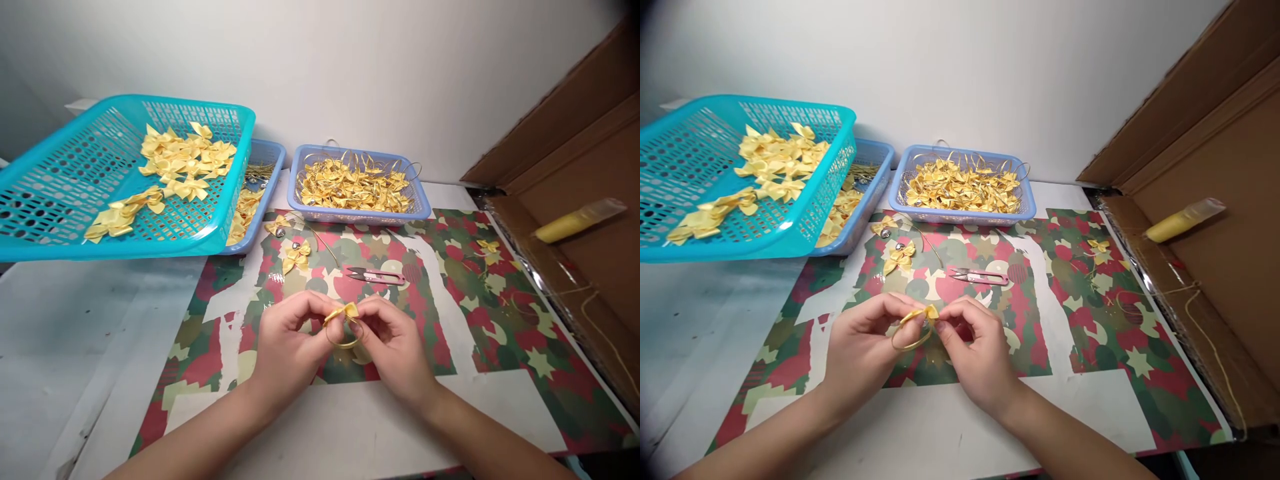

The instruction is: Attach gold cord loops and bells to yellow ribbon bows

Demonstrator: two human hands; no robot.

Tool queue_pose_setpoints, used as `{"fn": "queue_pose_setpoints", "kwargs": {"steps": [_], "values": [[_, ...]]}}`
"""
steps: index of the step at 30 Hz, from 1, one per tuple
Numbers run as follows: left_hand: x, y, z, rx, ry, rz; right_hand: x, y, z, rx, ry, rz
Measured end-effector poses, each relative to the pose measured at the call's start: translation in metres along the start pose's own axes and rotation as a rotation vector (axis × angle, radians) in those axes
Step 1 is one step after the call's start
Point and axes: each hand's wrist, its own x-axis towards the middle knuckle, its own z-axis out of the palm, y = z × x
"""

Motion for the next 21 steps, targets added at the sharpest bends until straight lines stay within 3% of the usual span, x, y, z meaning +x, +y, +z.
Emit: {"fn": "queue_pose_setpoints", "kwargs": {"steps": [4, 9, 16, 21], "values": [[0.0, -0.001, -0.001, 0.094, -0.028, 0.118, -0.001, -0.002, 0.0, -0.041, 0.016, -0.078], [0.002, -0.001, -0.002, 0.118, -0.014, 0.104, -0.001, -0.008, -0.002, -0.12, 0.068, -0.155], [0.004, 0.001, -0.003, 0.237, 0.066, 0.218, -0.007, -0.012, -0.001, -0.416, 0.129, -0.624], [0.005, 0.002, -0.001, 0.251, 0.076, 0.332, -0.006, -0.01, 0.001, -0.503, 0.236, -0.618]]}}
